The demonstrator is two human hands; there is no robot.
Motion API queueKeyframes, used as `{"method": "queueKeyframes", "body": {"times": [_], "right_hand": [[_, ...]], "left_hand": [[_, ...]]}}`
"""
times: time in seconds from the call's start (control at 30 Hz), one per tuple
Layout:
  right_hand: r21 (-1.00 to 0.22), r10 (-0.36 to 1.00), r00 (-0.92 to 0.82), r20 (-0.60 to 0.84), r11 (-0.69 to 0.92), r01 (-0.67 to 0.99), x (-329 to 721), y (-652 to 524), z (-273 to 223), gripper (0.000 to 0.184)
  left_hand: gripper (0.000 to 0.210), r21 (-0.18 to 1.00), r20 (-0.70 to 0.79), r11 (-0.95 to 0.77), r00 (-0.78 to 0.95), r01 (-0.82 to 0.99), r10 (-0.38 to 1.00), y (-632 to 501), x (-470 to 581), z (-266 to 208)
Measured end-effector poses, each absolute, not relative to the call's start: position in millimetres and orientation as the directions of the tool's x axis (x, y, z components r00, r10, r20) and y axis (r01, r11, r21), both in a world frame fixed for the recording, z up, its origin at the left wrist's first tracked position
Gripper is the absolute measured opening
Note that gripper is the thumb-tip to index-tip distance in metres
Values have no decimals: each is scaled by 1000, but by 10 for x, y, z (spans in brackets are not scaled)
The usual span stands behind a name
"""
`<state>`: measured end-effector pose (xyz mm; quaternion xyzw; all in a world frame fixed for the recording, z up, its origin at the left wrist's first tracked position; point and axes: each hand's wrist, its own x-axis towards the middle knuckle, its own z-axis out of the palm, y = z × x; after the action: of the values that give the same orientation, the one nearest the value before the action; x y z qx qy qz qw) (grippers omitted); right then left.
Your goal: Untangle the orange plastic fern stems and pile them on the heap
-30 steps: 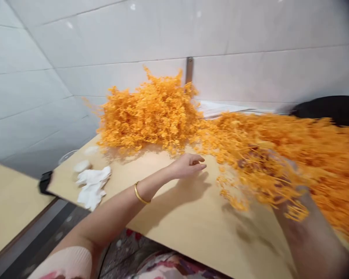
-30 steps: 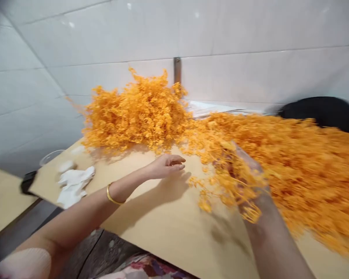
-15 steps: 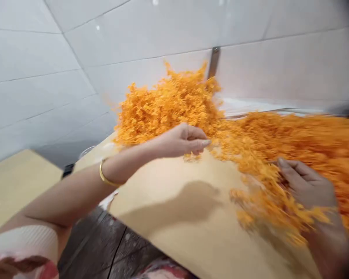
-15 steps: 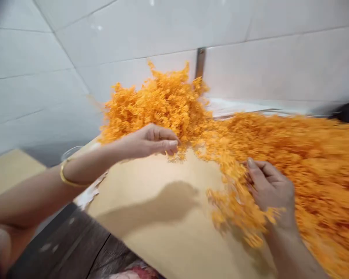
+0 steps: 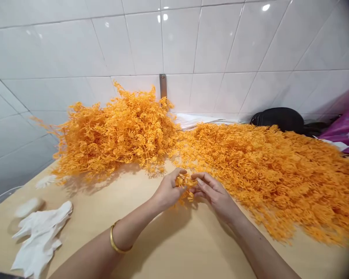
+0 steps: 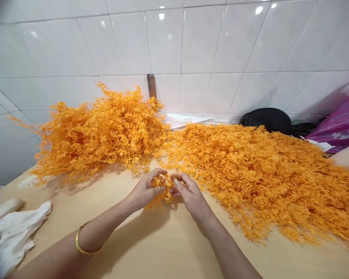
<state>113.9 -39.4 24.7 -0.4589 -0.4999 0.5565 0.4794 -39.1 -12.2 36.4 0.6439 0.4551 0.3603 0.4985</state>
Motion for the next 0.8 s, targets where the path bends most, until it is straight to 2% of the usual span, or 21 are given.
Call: {"method": "queueKeyframes", "body": {"times": [0.1, 0.17, 0.27, 0.33, 0.47, 0.63, 0.7, 0.8], "right_hand": [[-998, 994, 113, 4, -3, 62, 1261, -323, 208, 29], [-999, 976, 218, -25, -34, 39, 1319, -265, 207, 33], [-985, 967, 188, -169, -159, -71, 1313, -203, 240, 38], [-975, 967, 148, -206, -189, -118, 1261, -180, 254, 38], [-983, 982, 136, -129, -108, -150, 1211, -151, 215, 33], [-996, 889, 458, 13, 54, -77, 1355, -113, 146, 32], [-993, 918, 397, -15, 34, -115, 1381, -122, 154, 37], [-972, 994, 94, -62, -39, -231, 1344, -172, 200, 40]], "left_hand": [[41, 999, -38, 30, 288, 33, 957, -96, -404, 287], [46, 990, -85, 114, 308, -79, 947, -89, -397, 293], [50, 970, -110, 178, 352, -167, 930, -112, -369, 332], [47, 959, -116, 200, 371, -198, 921, -125, -366, 331], [42, 897, -196, 322, 380, -302, 904, -59, -470, 230], [41, 787, -241, 435, 431, -438, 869, 104, -687, 118], [42, 776, -222, 448, 472, -444, 853, 130, -715, 117], [36, 794, -222, 463, 521, -393, 824, 125, -689, 139]]}}
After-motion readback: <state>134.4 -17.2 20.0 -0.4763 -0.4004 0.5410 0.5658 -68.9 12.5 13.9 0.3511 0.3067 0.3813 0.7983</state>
